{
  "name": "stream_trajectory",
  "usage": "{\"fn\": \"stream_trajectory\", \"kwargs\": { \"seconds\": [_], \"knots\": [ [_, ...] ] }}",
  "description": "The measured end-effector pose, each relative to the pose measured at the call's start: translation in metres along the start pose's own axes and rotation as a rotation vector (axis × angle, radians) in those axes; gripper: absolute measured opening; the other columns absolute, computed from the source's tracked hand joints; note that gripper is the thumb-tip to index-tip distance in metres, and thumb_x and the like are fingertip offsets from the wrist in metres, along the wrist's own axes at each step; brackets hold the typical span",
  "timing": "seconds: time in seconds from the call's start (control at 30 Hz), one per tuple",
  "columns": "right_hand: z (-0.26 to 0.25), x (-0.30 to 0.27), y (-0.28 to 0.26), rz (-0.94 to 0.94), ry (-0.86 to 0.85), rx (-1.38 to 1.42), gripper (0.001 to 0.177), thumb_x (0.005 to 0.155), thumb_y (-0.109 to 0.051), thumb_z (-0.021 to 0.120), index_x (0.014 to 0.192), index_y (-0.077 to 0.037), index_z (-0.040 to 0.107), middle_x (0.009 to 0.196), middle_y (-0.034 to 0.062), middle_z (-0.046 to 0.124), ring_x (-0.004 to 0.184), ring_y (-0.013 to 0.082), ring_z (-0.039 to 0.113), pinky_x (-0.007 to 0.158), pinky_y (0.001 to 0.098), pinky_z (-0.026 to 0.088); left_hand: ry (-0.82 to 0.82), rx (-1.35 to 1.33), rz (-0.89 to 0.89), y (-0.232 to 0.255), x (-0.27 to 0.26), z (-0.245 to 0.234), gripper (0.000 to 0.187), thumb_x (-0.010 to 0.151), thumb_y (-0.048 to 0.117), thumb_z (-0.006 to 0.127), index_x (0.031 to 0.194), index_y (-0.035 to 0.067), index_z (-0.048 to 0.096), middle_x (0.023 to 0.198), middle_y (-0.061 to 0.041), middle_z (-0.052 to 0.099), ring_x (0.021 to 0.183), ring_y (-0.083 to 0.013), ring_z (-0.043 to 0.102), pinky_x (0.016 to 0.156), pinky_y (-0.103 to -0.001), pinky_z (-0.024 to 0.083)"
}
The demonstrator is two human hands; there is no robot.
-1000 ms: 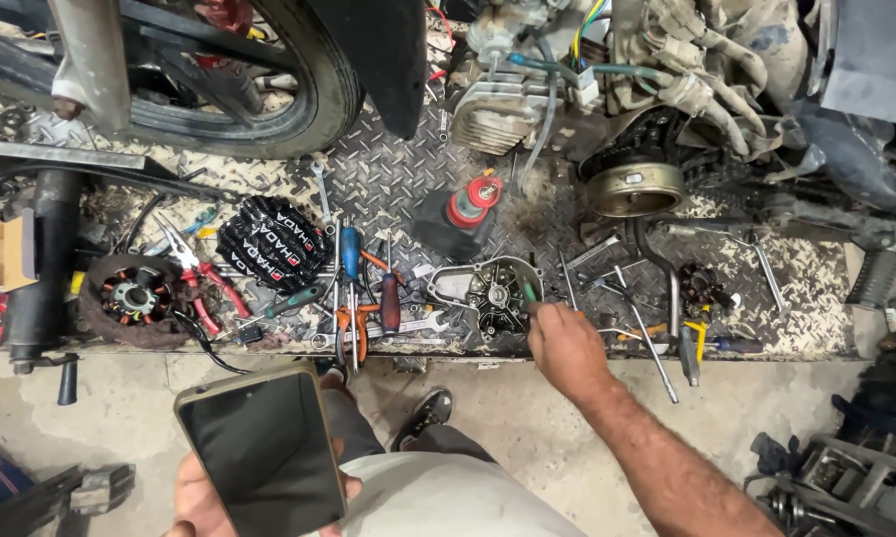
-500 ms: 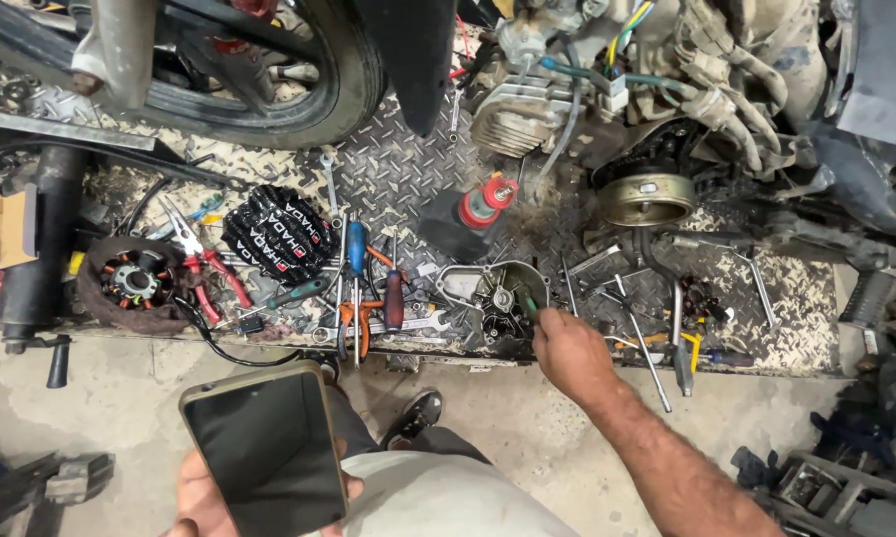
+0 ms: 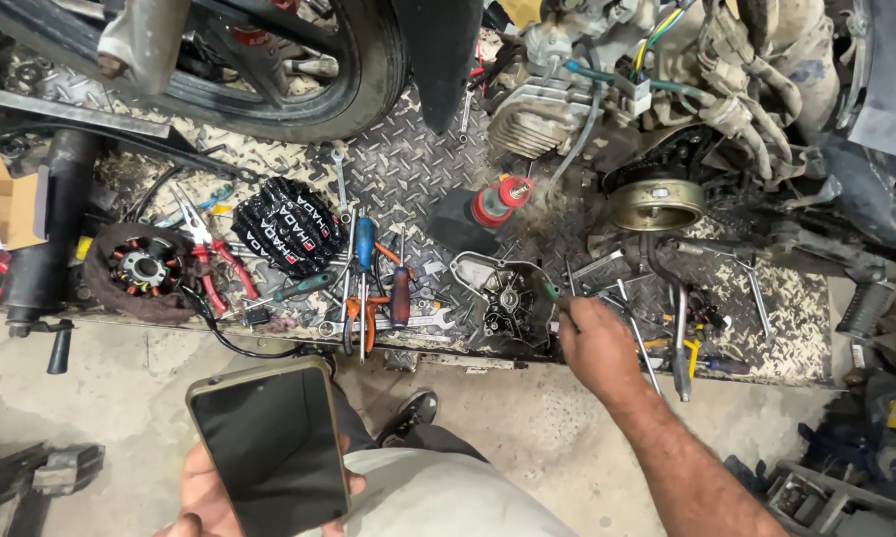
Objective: Unboxing and preparing a new motorcycle stator for installation.
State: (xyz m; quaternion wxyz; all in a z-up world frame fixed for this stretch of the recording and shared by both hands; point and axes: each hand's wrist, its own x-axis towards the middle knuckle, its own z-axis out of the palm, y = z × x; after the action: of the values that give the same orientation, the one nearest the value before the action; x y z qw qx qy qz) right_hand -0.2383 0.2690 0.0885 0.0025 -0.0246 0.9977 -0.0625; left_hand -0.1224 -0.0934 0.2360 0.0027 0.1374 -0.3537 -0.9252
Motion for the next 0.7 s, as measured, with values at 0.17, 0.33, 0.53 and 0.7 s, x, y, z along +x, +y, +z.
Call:
{"fn": "stream_trajectory", "kwargs": {
  "seconds": [0.17, 0.33, 0.53, 0.7],
  "knots": [
    [-0.035, 0.012, -0.028, 0.023, -0.223, 0.082, 0.022, 0.092, -0.019, 0.056, 0.109, -0.007, 0.064, 0.091, 0.0083, 0.067, 0.080, 0.0249, 0.062, 0.071, 0.0413, 0.055, 0.018, -0.002, 0.008, 0.011, 0.013, -0.039, 0.063, 0.089, 0.037, 0.061, 0.131, -0.008, 0.046, 0.108, -0.045, 0.061, 0.071, -0.0534, 0.076, 0.041, -0.048, 0.070],
    [-0.016, 0.014, -0.033, -0.016, -0.325, 0.093, 0.020, 0.094, -0.012, 0.049, 0.109, -0.007, 0.062, 0.097, 0.0089, 0.067, 0.087, 0.0227, 0.063, 0.083, 0.0405, 0.055, -0.055, 0.071, -0.161, 0.015, 0.022, -0.060, 0.061, 0.081, 0.018, 0.065, 0.120, -0.023, 0.044, 0.107, -0.045, 0.063, 0.076, -0.0540, 0.077, 0.049, -0.053, 0.072],
    [-0.021, 0.009, -0.042, 0.058, -0.312, 0.049, 0.018, 0.095, -0.016, 0.049, 0.106, -0.009, 0.061, 0.094, 0.0060, 0.064, 0.083, 0.0205, 0.060, 0.076, 0.0364, 0.054, 0.088, 0.368, -0.062, 0.017, 0.013, -0.044, 0.057, 0.068, 0.015, 0.069, 0.109, -0.020, 0.051, 0.093, -0.034, 0.069, 0.071, -0.0407, 0.078, 0.054, -0.039, 0.064],
    [-0.009, 0.009, -0.042, 0.088, -0.368, 0.087, 0.018, 0.096, -0.016, 0.048, 0.106, -0.010, 0.061, 0.089, 0.0035, 0.061, 0.080, 0.0176, 0.056, 0.075, 0.0328, 0.052, 0.200, 0.615, 0.024, 0.020, 0.007, -0.025, 0.054, 0.057, 0.013, 0.073, 0.100, -0.017, 0.058, 0.081, -0.025, 0.073, 0.066, -0.0298, 0.078, 0.058, -0.027, 0.057]
  ]
}}
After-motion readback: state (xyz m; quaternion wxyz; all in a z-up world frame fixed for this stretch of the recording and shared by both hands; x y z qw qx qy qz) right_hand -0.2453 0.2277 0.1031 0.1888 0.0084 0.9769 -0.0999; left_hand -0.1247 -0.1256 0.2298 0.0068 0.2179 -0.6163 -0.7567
